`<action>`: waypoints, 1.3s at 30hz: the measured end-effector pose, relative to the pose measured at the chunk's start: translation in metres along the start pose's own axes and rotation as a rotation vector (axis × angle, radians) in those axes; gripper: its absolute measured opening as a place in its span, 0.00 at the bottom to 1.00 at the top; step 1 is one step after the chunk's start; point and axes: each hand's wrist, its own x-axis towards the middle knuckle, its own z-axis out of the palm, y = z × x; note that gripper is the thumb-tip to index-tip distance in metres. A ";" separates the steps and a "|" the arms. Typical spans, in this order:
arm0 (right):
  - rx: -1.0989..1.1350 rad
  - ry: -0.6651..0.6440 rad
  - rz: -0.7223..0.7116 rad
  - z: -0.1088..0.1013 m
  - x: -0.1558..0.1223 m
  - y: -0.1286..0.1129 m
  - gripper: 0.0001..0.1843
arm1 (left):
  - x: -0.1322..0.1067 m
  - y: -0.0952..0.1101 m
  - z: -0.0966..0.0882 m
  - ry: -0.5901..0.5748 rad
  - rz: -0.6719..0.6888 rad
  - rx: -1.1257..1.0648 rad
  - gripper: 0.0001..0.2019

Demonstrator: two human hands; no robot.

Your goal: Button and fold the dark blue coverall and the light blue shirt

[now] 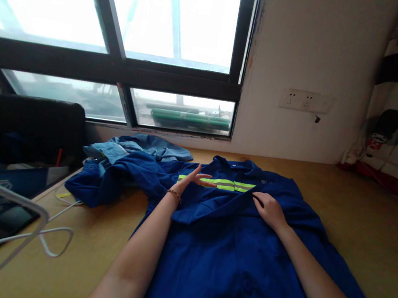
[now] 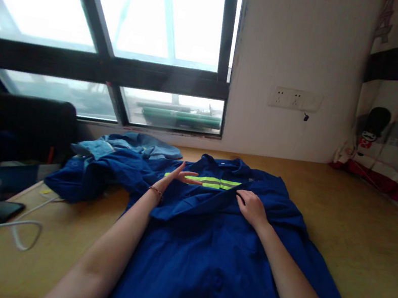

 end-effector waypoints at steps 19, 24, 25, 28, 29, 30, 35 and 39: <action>0.376 -0.188 0.083 -0.019 -0.002 -0.018 0.17 | 0.015 0.031 -0.025 0.138 -0.052 0.880 0.10; 0.597 -0.495 0.080 -0.013 -0.006 -0.036 0.18 | -0.010 0.076 -0.005 -0.240 -0.255 0.912 0.14; 0.603 -0.507 0.080 -0.012 -0.007 -0.037 0.18 | -0.013 0.080 0.003 -0.276 -0.292 0.938 0.14; 0.597 -0.501 0.089 -0.010 -0.007 -0.033 0.18 | -0.010 0.074 0.033 -0.270 -0.228 1.060 0.14; 0.593 -0.493 0.096 -0.009 -0.007 -0.031 0.18 | -0.007 0.066 0.043 -0.237 -0.181 1.066 0.14; 0.592 -0.490 0.105 -0.009 -0.006 -0.029 0.18 | -0.003 0.056 0.053 -0.184 -0.136 1.040 0.14; 0.655 -0.620 0.146 -0.012 -0.005 -0.023 0.19 | 0.006 0.024 0.084 0.193 0.040 0.828 0.17; 0.662 -0.618 -0.015 -0.020 -0.002 -0.030 0.19 | -0.002 0.052 0.080 0.231 0.076 0.850 0.10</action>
